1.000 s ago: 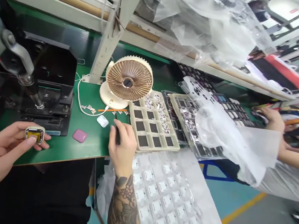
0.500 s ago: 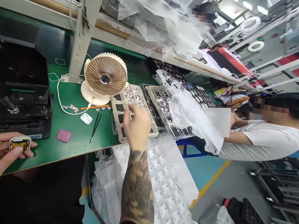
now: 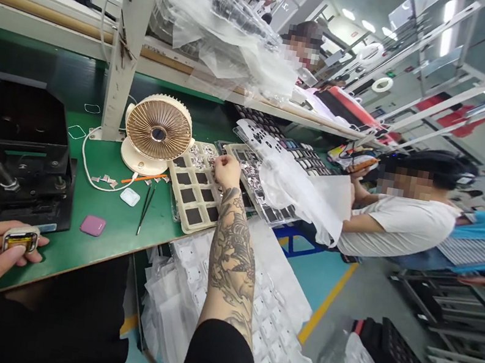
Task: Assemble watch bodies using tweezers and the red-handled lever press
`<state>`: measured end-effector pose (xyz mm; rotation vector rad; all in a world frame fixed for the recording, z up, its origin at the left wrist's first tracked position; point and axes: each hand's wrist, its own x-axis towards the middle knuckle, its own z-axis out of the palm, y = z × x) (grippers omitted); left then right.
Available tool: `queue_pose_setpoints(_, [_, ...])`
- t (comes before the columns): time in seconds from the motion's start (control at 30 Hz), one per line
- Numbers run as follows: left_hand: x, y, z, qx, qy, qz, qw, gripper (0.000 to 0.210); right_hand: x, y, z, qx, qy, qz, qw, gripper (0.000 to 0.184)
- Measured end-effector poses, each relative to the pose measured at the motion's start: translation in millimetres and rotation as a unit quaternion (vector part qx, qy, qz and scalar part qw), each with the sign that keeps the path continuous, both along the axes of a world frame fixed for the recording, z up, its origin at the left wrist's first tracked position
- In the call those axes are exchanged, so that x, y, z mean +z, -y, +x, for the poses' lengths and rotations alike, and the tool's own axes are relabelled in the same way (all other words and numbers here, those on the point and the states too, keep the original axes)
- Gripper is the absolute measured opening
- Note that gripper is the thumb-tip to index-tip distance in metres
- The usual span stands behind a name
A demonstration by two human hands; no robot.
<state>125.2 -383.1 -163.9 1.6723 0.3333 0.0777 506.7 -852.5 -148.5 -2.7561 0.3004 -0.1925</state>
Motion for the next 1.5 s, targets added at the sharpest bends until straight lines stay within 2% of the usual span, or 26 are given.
queue_pose_setpoints(0.13, [-3.1, -1.1, -0.1, -0.004, 0.012, -0.003, 1.000, 0.041, -0.5, 5.5, -3.0, -0.005, 0.021, 0.004, 1.000, 0.036])
queue_pose_setpoints(0.3, [-5.0, -2.8, -1.0, -0.013, 0.006, 0.007, 1.000, 0.040, 1.3, -4.4, -4.0, 0.025, 0.023, 0.006, 0.999, 0.035])
queue_pose_setpoints(0.47, [-6.2, -2.5, 1.5, -0.010, 0.021, 0.003, 1.000, 0.042, 20.1, -22.2, -14.5, 0.002, 0.106, 0.000, 0.994, 0.023])
queue_pose_setpoints(0.6, [-1.1, -4.5, 8.9, -0.026, 0.067, 0.018, 0.997, 0.032, 47.0, -44.3, -51.8, 0.005, 0.221, 0.018, 0.975, 0.027])
queue_pose_setpoints(0.7, [4.5, -7.9, 15.5, -0.065, 0.113, 0.068, 0.989, 0.020, 53.9, -79.5, -96.6, 0.058, 0.300, 0.050, 0.951, 0.020])
queue_pose_setpoints(0.77, [7.0, -9.1, 18.7, -0.078, 0.138, 0.105, 0.982, 0.016, 49.7, -118.9, -136.6, 0.159, 0.393, 0.114, 0.898, 0.019])
queue_pose_setpoints(0.8, [7.8, -9.1, 19.7, -0.082, 0.147, 0.120, 0.978, 0.016, 45.9, -142.8, -159.3, 0.186, 0.404, 0.180, 0.877, 0.029])
queue_pose_setpoints(0.83, [8.5, -8.7, 20.2, -0.086, 0.154, 0.130, 0.976, 0.017, 41.2, -168.0, -182.6, 0.221, 0.377, 0.252, 0.864, 0.040])
queue_pose_setpoints(0.87, [9.0, -8.0, 20.3, -0.091, 0.160, 0.136, 0.973, 0.018, 35.8, -193.1, -205.2, 0.262, 0.352, 0.318, 0.840, 0.038])
queue_pose_setpoints(0.9, [9.5, -7.3, 20.2, -0.099, 0.165, 0.141, 0.971, 0.019, 29.7, -216.6, -225.8, 0.308, 0.311, 0.366, 0.821, 0.026])
queue_pose_setpoints(0.97, [10.2, -5.8, 19.6, -0.115, 0.171, 0.147, 0.967, 0.018, 16.9, -254.2, -257.2, 0.399, 0.252, 0.410, 0.780, 0.023])
queue_pose_setpoints(1.03, [10.7, -4.6, 19.2, -0.123, 0.175, 0.157, 0.964, 0.015, 6.1, -276.6, -273.6, 0.446, 0.224, 0.431, 0.752, 0.027])
queue_pose_setpoints(1.13, [11.1, -3.5, 19.7, -0.117, 0.180, 0.177, 0.960, 0.008, -2.5, -288.2, -278.7, 0.460, 0.204, 0.439, 0.744, 0.028])
queue_pose_setpoints(1.33, [11.4, -2.8, 20.9, -0.124, 0.189, 0.187, 0.956, 0.006, -6.9, -286.6, -275.3, 0.441, 0.165, 0.473, 0.745, 0.027])
queue_pose_setpoints(1.5, [11.4, -3.9, 19.3, -0.136, 0.169, 0.190, 0.957, 0.019, -6.6, -280.1, -271.8, 0.485, 0.130, 0.439, 0.745, 0.026])
